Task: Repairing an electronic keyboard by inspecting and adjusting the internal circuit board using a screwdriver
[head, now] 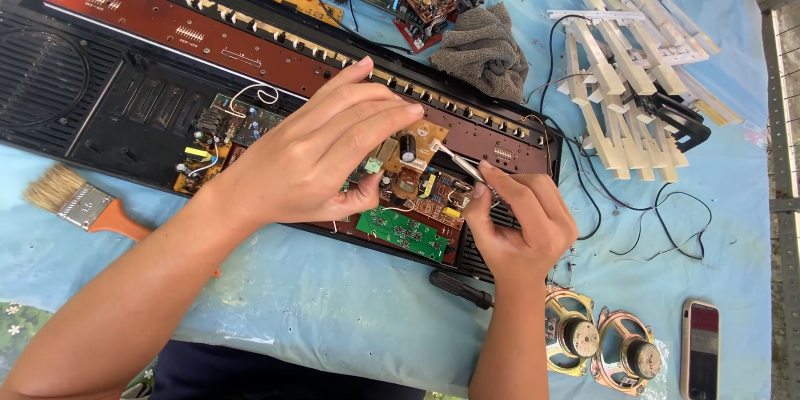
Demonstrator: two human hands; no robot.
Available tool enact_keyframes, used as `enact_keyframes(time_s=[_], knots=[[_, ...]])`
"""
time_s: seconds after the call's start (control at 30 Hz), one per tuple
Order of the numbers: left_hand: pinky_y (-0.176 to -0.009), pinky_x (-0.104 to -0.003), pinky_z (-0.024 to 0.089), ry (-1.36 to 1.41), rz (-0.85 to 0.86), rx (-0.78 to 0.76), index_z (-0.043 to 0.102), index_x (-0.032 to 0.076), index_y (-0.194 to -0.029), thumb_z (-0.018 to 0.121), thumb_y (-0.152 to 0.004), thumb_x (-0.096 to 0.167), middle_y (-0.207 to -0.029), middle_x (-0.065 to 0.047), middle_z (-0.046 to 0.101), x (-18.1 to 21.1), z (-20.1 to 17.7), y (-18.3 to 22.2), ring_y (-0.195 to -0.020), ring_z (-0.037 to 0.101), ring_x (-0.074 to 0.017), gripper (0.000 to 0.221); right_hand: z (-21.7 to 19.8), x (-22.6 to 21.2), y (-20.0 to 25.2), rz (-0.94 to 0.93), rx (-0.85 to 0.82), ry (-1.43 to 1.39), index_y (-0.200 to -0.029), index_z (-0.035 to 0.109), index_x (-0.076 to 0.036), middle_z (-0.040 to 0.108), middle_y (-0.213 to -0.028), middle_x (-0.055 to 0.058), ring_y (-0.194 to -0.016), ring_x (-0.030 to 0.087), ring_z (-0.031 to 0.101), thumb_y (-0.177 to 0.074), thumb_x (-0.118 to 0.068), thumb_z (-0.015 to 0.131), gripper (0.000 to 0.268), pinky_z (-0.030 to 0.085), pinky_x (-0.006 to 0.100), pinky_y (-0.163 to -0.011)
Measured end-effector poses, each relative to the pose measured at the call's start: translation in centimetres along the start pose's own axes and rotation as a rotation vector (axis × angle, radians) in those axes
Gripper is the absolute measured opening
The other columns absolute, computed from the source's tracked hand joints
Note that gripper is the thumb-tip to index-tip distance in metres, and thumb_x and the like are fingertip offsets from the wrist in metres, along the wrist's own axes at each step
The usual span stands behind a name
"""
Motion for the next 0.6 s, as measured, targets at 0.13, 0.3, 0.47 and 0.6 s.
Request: enact_keyframes(time_s=[0.13, 0.3, 0.47, 0.6], knots=[[-0.122, -0.067, 0.044, -0.049, -0.021, -0.026, 0.044, -0.011, -0.143, 0.062, -0.093, -0.001, -0.130, -0.025, 0.059, -0.3, -0.4, -0.2, -0.123, 0.060, -0.0398, 0.054, 0.7, -0.9, 0.0, 0.101, 0.012, 0.025, -0.106, 0.078, -0.005, 0.058, -0.077, 0.005, -0.057, 0.013, 0.036, -0.088, 0.009, 0.073, 0.023, 0.028, 0.025, -0.052], [-0.122, -0.066, 0.044, -0.053, -0.037, -0.033, 0.045, -0.011, -0.142, 0.068, -0.090, -0.002, -0.131, -0.022, 0.058, -1.0, -0.8, -0.3, -0.120, 0.057, -0.0424, 0.057, 1.8, -2.1, -0.3, 0.256, 0.050, 0.030, -0.105, 0.077, -0.005, 0.053, -0.068, 0.001, -0.054, 0.010, 0.030, -0.093, 0.005, 0.073, 0.017, 0.023, 0.025, -0.049], [-0.122, -0.062, 0.044, -0.117, -0.063, -0.057, 0.043, -0.010, -0.144, 0.069, -0.088, -0.002, -0.128, -0.022, 0.056, -1.6, -0.9, -0.4, -0.122, 0.055, -0.0408, 0.062, 2.8, -2.7, -0.9, 0.314, 0.034, 0.009, -0.107, 0.075, -0.005, 0.057, -0.072, 0.003, -0.056, 0.011, 0.039, -0.097, 0.000, 0.071, 0.011, 0.030, 0.026, -0.053], [-0.123, -0.065, 0.043, 0.014, -0.031, -0.046, 0.044, -0.008, -0.143, 0.075, -0.080, 0.002, -0.128, -0.022, 0.058, -1.3, -0.1, 0.4, -0.121, 0.060, -0.0397, 0.070, 0.7, 0.8, -1.3, 0.413, 0.108, 0.212, -0.104, 0.069, -0.001, 0.062, -0.081, 0.007, -0.062, 0.016, 0.049, -0.107, -0.009, 0.061, 0.012, 0.037, 0.032, -0.053]])
Point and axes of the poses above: each hand's wrist, its own y-axis away from the middle knuckle, its own z-axis out of the palm, x = y × z, the point moved 6 cm from there along -y, towards the middle knuckle
